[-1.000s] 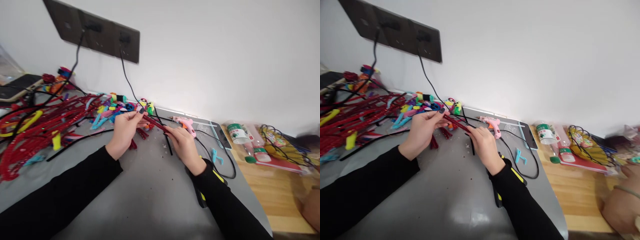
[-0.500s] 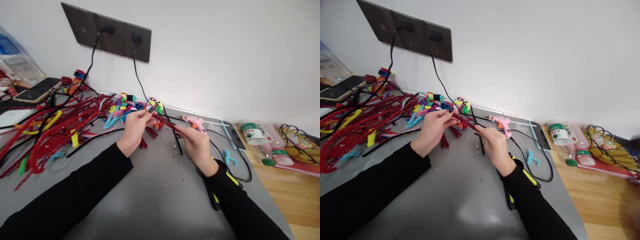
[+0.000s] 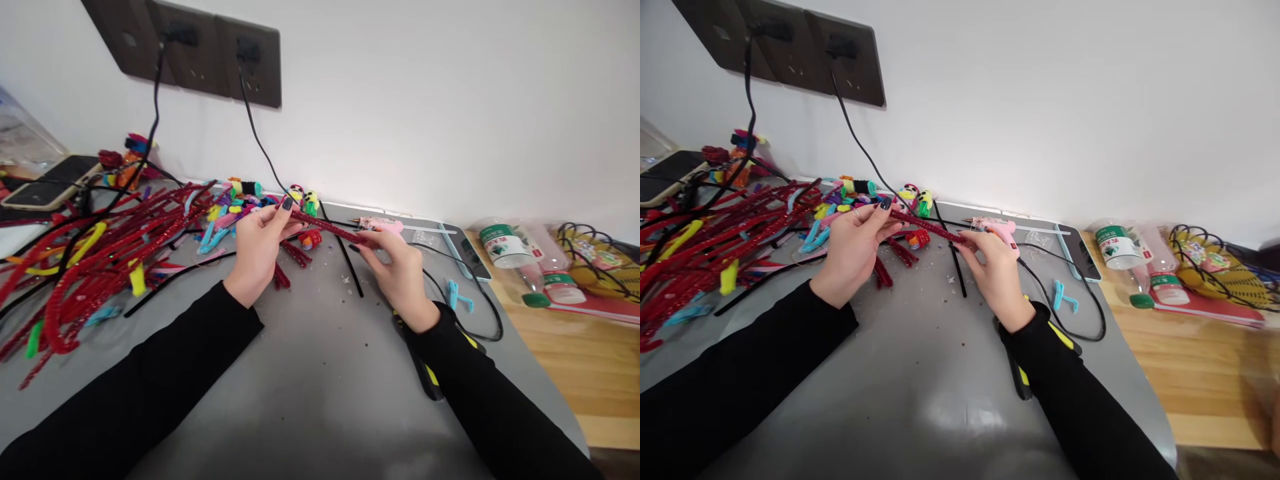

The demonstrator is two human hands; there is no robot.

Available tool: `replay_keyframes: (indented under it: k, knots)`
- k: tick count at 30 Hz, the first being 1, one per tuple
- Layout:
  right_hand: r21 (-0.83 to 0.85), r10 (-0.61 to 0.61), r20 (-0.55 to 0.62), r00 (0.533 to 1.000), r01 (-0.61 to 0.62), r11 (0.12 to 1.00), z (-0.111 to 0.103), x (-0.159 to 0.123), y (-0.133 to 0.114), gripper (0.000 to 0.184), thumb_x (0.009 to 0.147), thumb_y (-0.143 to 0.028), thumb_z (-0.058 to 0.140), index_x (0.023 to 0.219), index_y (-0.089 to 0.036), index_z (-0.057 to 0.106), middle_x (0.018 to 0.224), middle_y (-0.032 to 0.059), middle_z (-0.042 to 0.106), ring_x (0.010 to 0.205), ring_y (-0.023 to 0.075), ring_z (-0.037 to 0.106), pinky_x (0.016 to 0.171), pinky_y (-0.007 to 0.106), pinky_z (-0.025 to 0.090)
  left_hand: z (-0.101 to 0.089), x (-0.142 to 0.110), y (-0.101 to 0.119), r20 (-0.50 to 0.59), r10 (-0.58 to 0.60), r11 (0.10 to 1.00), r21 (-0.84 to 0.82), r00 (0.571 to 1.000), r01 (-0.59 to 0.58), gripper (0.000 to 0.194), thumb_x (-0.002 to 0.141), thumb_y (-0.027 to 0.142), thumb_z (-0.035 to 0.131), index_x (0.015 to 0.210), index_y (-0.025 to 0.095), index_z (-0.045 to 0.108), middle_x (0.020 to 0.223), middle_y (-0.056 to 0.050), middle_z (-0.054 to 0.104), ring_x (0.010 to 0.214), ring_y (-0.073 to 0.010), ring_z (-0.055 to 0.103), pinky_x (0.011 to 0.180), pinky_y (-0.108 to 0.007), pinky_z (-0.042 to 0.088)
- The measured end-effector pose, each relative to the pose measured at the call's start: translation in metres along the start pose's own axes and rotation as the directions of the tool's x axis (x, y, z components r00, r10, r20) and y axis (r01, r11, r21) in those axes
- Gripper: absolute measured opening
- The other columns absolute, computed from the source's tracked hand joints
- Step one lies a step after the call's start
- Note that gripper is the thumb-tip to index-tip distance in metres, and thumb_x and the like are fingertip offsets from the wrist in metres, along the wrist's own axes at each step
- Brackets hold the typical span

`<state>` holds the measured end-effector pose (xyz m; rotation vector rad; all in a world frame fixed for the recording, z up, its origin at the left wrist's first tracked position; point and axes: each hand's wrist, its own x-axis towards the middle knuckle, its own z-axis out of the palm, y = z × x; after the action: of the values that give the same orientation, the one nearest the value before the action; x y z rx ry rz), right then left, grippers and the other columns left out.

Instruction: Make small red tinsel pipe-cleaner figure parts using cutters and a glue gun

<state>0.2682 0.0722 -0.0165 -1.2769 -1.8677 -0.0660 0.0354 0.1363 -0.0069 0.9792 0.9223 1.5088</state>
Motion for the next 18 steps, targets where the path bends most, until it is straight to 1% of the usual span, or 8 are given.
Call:
replay_keyframes:
  k: [3,5,7,8,11,13,18]
  knots:
    - [0.033,-0.007,0.034,0.999,0.006,0.999,0.000,0.000,-0.001,0.018,0.104,-0.031,0.068,0.116,-0.023,0.079,0.102,0.0074,0.085,0.089,0.0237,0.080,0.088,0.038,0.065,0.001,-0.003,-0.001,0.049,-0.007,1.000,0.029,0.999,0.005,0.047,0.070,0.060,0.096,0.081,0.016,0.081,0.094,-0.006,0.080,0.085,-0.0180,0.077,0.083,-0.030,0.070]
    - [0.046,0.016,0.036,0.999,-0.018,0.999,0.000,-0.001,-0.001,0.021,0.104,-0.032,0.069,0.122,-0.024,0.077,0.105,0.0076,0.085,0.092,0.0241,0.080,0.092,0.040,0.065,0.002,-0.006,-0.001,0.077,-0.014,0.998,0.057,0.997,0.010,0.052,0.069,0.064,0.096,0.085,0.016,0.082,0.096,-0.006,0.080,0.090,-0.0191,0.077,0.086,-0.031,0.070]
    - [0.064,0.047,0.051,0.998,-0.050,0.997,0.000,-0.002,-0.002,0.026,0.103,-0.034,0.071,0.128,-0.024,0.075,0.104,0.0071,0.085,0.091,0.0238,0.080,0.092,0.040,0.065,0.003,-0.009,-0.001,0.096,-0.020,0.997,0.080,0.995,0.012,0.056,0.068,0.067,0.096,0.088,0.016,0.083,0.097,-0.006,0.081,0.091,-0.0197,0.078,0.089,-0.032,0.070]
    - [0.079,0.048,0.064,0.997,-0.053,0.995,0.000,-0.002,-0.002,0.026,0.104,-0.034,0.071,0.127,-0.024,0.075,0.104,0.0070,0.084,0.090,0.0236,0.080,0.091,0.040,0.066,0.004,-0.010,0.000,0.106,-0.027,0.996,0.090,0.994,0.017,0.056,0.068,0.067,0.095,0.087,0.016,0.083,0.096,-0.006,0.081,0.090,-0.0198,0.078,0.089,-0.032,0.070]
    - [0.121,-0.013,0.104,0.994,0.001,0.993,0.000,-0.001,-0.004,0.018,0.106,-0.030,0.066,0.118,-0.023,0.077,0.109,0.0081,0.085,0.094,0.0231,0.080,0.090,0.038,0.066,0.007,-0.015,0.002,0.145,-0.069,0.992,0.117,0.987,0.052,0.057,0.067,0.067,0.096,0.086,0.016,0.082,0.095,-0.007,0.082,0.081,-0.0186,0.078,0.087,-0.032,0.070]
    - [0.110,-0.056,0.109,0.992,0.044,0.993,0.000,0.001,-0.004,0.017,0.108,-0.027,0.063,0.115,-0.023,0.077,0.109,0.0085,0.085,0.096,0.0234,0.080,0.090,0.039,0.065,0.009,-0.018,0.005,0.171,-0.093,0.988,0.138,0.981,0.070,0.056,0.067,0.067,0.096,0.087,0.016,0.083,0.095,-0.008,0.083,0.077,-0.0186,0.079,0.086,-0.032,0.070]
    - [0.052,-0.107,0.104,0.989,0.102,0.993,-0.001,0.003,-0.006,0.019,0.108,-0.024,0.061,0.118,-0.025,0.077,0.105,0.0091,0.083,0.094,0.0245,0.077,0.090,0.042,0.064,0.009,-0.022,0.009,0.218,-0.089,0.982,0.184,0.972,0.048,0.057,0.068,0.069,0.095,0.088,0.017,0.082,0.095,-0.009,0.084,0.085,-0.0233,0.082,0.087,-0.031,0.070]
